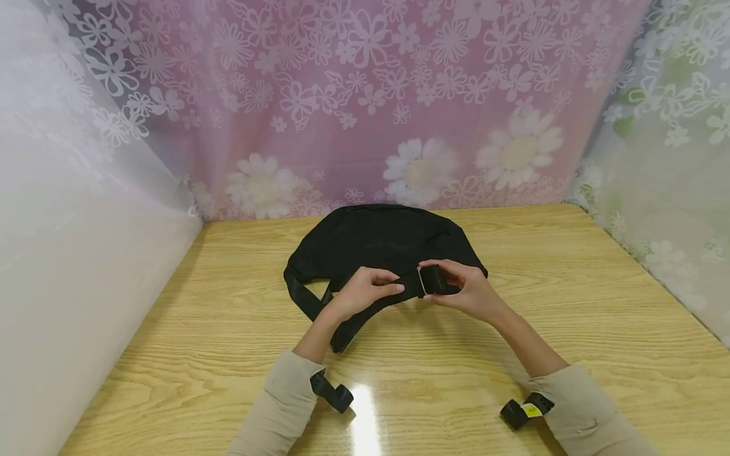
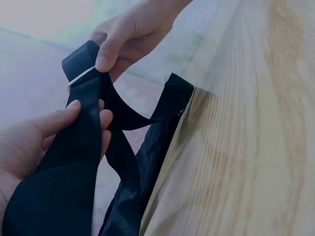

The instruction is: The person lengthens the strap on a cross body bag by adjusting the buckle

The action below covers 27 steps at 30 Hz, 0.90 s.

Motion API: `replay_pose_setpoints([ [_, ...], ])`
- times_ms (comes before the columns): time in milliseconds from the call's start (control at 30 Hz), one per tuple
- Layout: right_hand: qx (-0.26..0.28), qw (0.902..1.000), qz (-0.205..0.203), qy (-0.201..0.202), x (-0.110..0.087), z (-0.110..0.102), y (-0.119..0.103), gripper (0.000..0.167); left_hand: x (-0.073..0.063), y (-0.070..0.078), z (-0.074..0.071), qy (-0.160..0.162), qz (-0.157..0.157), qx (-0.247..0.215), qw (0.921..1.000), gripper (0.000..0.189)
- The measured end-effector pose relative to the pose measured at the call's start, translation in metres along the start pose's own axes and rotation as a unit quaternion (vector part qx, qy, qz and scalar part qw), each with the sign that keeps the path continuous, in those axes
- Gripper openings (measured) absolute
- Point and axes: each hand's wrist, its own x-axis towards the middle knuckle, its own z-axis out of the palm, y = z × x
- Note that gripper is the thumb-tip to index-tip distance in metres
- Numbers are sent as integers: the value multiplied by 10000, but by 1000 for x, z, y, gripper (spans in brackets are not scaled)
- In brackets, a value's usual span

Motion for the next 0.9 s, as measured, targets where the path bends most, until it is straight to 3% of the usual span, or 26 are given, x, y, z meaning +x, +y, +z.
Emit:
replay_pose_setpoints([
  [267, -125, 9999, -63, 75, 0, 0, 0, 55, -2, -6, -12, -673, -409, 117, 9968, 38],
  [500, -100, 9998, -57, 144, 1, 0, 0, 56, -2, -4, -13, -122, -183, 91, 9997, 26],
  [733, -75, 10000, -39, -32, 1, 2, -1, 53, 1, -1, -3, -43, 20, 181, 9998, 26],
  [900, -161, 9998, -89, -76, 1, 3, -1, 52, 1, 0, 1, 273, 268, 552, 9977, 23],
])
